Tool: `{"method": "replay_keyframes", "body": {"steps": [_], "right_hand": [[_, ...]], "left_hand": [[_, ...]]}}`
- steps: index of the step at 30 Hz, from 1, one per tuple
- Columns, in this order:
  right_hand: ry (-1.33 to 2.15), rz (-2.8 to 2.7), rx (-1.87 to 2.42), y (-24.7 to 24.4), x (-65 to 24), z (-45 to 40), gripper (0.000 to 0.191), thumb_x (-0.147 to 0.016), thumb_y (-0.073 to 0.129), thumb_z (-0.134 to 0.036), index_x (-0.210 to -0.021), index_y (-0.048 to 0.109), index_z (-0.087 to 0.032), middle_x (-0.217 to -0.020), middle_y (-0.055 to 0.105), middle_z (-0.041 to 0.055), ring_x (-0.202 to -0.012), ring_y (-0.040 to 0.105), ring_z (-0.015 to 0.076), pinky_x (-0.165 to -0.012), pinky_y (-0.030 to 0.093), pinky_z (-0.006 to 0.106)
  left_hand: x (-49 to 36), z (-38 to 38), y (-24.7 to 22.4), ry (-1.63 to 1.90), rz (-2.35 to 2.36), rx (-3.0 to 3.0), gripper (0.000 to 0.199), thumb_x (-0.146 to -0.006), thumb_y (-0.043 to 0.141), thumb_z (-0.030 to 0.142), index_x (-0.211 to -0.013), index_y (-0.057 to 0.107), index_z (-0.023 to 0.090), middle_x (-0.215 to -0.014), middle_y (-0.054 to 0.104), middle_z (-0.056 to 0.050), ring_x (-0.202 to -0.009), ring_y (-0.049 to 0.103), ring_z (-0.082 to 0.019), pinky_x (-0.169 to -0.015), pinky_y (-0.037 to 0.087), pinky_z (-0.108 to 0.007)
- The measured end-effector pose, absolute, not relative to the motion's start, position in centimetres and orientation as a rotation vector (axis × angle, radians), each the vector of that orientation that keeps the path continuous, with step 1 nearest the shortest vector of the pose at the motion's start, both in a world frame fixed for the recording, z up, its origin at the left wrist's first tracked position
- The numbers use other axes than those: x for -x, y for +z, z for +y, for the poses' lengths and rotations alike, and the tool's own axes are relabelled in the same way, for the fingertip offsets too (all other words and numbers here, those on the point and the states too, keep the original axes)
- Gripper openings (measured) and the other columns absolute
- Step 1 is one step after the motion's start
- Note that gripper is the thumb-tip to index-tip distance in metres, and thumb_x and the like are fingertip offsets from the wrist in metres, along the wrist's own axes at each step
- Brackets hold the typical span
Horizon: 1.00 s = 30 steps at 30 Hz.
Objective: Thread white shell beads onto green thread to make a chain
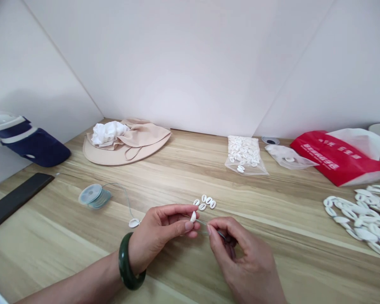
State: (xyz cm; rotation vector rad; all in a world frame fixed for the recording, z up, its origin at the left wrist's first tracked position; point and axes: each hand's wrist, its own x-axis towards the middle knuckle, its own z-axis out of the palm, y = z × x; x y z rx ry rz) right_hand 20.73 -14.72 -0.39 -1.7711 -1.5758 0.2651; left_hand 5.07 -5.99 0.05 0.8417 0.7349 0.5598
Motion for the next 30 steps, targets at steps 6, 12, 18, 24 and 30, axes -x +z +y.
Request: {"method": "replay_keyframes", "body": {"steps": [6, 12, 18, 24, 30], "right_hand": [[0.280, -1.587, 1.760, -0.10, -20.72, -14.56, 0.010, -0.083, 0.055, -0.027, -0.076, 0.061, -0.024, -0.062, 0.066, -0.0059, -0.049, 0.061, 0.0087, -0.048, 0.046, 0.014], [0.304, -1.595, 1.761, -0.32, -20.76, -14.53, 0.009, -0.083, 0.055, -0.025, -0.077, 0.061, -0.023, -0.061, 0.066, -0.0064, -0.050, 0.061, 0.0081, -0.048, 0.046, 0.012], [0.321, -1.582, 1.772, -0.19, -20.67, -14.53, 0.009, -0.083, 0.054, -0.025, -0.076, 0.061, -0.023, -0.061, 0.065, -0.0064, -0.050, 0.061, 0.0079, -0.048, 0.045, 0.012], [0.337, -1.569, 1.766, -0.13, -20.68, -14.29, 0.011, -0.082, 0.054, -0.025, -0.075, 0.062, -0.023, -0.061, 0.066, -0.0059, -0.050, 0.061, 0.0085, -0.048, 0.046, 0.013], [0.356, -1.545, 1.785, -0.09, -20.58, -14.40, 0.011, -0.082, 0.053, -0.027, -0.075, 0.061, -0.023, -0.061, 0.066, -0.0049, -0.050, 0.061, 0.0092, -0.049, 0.047, 0.014]], "left_hand": [[-4.99, -6.09, 0.03, 0.557, 0.736, -0.840, 0.033, -0.067, 0.075, 0.018, -0.099, 0.070, 0.011, -0.085, 0.071, -0.007, -0.076, 0.067, -0.016, -0.077, 0.051, -0.027], [-5.05, -6.19, 0.11, 0.564, 0.735, -0.844, 0.032, -0.067, 0.074, 0.017, -0.098, 0.070, 0.011, -0.084, 0.071, -0.007, -0.074, 0.066, -0.015, -0.075, 0.051, -0.025], [-5.02, -6.09, 0.04, 0.563, 0.739, -0.848, 0.033, -0.068, 0.074, 0.018, -0.099, 0.069, 0.010, -0.084, 0.071, -0.007, -0.074, 0.066, -0.015, -0.077, 0.051, -0.027], [-4.95, -6.05, 0.12, 0.553, 0.750, -0.847, 0.033, -0.068, 0.074, 0.018, -0.100, 0.069, 0.010, -0.085, 0.072, -0.008, -0.075, 0.067, -0.015, -0.078, 0.050, -0.026], [-5.06, -6.13, 0.27, 0.558, 0.744, -0.814, 0.031, -0.067, 0.074, 0.017, -0.097, 0.069, 0.009, -0.084, 0.071, -0.007, -0.076, 0.067, -0.015, -0.079, 0.051, -0.027]]}}
